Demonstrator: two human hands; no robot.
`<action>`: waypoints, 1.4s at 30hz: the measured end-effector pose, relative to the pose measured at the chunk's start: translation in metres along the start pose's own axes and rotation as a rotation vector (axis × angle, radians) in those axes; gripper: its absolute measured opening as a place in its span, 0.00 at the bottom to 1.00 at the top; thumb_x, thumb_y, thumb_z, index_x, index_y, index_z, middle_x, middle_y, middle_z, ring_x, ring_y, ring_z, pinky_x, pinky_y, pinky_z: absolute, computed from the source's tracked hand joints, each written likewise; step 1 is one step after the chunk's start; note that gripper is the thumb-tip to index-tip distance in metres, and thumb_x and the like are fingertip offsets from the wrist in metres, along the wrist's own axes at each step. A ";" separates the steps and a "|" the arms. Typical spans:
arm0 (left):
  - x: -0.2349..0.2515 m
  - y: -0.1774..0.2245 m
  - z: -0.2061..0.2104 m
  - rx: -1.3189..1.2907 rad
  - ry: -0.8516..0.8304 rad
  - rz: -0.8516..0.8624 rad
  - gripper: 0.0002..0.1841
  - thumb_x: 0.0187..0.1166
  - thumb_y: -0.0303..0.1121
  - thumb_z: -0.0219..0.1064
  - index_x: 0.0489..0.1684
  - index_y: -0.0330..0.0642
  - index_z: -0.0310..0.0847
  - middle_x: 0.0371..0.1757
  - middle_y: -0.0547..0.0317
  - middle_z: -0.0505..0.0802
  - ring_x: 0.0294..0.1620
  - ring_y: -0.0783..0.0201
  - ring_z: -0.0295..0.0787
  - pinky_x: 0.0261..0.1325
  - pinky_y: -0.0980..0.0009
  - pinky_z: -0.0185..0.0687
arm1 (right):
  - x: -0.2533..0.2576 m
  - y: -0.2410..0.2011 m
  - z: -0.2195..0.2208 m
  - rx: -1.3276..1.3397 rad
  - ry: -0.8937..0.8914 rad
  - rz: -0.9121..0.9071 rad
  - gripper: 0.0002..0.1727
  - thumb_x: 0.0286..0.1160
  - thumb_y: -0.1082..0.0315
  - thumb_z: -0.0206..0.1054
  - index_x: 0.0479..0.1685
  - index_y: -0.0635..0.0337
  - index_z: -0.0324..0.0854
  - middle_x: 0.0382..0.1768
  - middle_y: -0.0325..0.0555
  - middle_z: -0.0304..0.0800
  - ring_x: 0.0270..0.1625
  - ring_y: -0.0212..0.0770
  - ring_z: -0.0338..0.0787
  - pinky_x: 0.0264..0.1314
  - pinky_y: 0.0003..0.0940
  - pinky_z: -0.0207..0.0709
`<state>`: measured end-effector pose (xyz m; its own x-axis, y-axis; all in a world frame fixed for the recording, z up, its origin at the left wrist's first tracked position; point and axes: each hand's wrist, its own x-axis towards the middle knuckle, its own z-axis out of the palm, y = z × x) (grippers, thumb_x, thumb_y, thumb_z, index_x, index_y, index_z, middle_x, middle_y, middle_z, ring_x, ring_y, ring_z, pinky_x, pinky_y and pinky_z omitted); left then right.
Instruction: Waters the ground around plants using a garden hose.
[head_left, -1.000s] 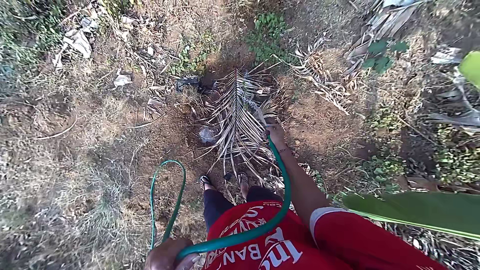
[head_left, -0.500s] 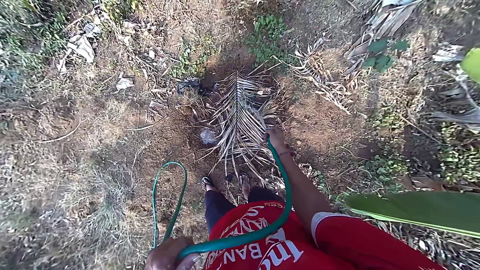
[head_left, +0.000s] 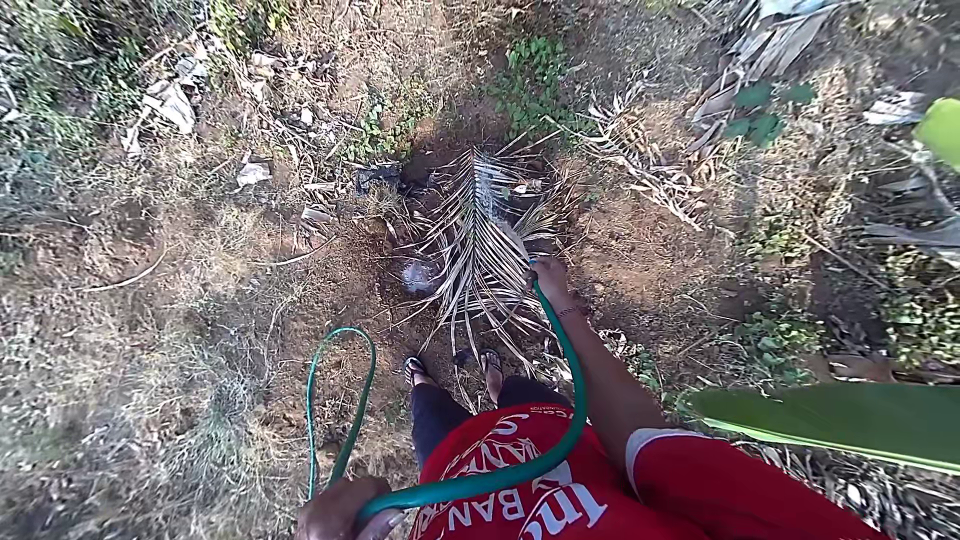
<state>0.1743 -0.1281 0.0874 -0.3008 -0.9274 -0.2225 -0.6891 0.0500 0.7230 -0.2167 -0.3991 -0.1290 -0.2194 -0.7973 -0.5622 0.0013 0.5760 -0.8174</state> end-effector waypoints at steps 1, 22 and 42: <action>0.000 0.001 0.000 0.005 -0.001 -0.002 0.26 0.82 0.60 0.64 0.38 0.45 0.91 0.26 0.58 0.91 0.25 0.65 0.85 0.31 0.63 0.81 | 0.000 0.001 -0.001 0.009 0.019 0.000 0.18 0.94 0.65 0.52 0.73 0.66 0.71 0.34 0.49 0.90 0.23 0.34 0.84 0.28 0.30 0.80; -0.006 0.001 0.003 -0.002 0.016 -0.013 0.26 0.82 0.60 0.64 0.36 0.44 0.91 0.24 0.57 0.90 0.24 0.64 0.85 0.29 0.62 0.81 | -0.003 0.004 0.000 -0.011 0.047 0.023 0.19 0.94 0.63 0.52 0.74 0.64 0.72 0.40 0.53 0.91 0.27 0.37 0.86 0.34 0.35 0.82; 0.005 0.006 0.000 -0.027 -0.012 0.018 0.27 0.84 0.59 0.62 0.39 0.41 0.92 0.26 0.55 0.91 0.25 0.65 0.86 0.31 0.63 0.82 | -0.006 0.041 -0.004 -0.158 -0.131 0.212 0.17 0.91 0.69 0.54 0.68 0.71 0.75 0.35 0.52 0.91 0.25 0.35 0.86 0.32 0.29 0.81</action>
<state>0.1683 -0.1325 0.0910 -0.3208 -0.9219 -0.2173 -0.6658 0.0563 0.7440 -0.2191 -0.3698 -0.1582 -0.1022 -0.6666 -0.7384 -0.1209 0.7451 -0.6559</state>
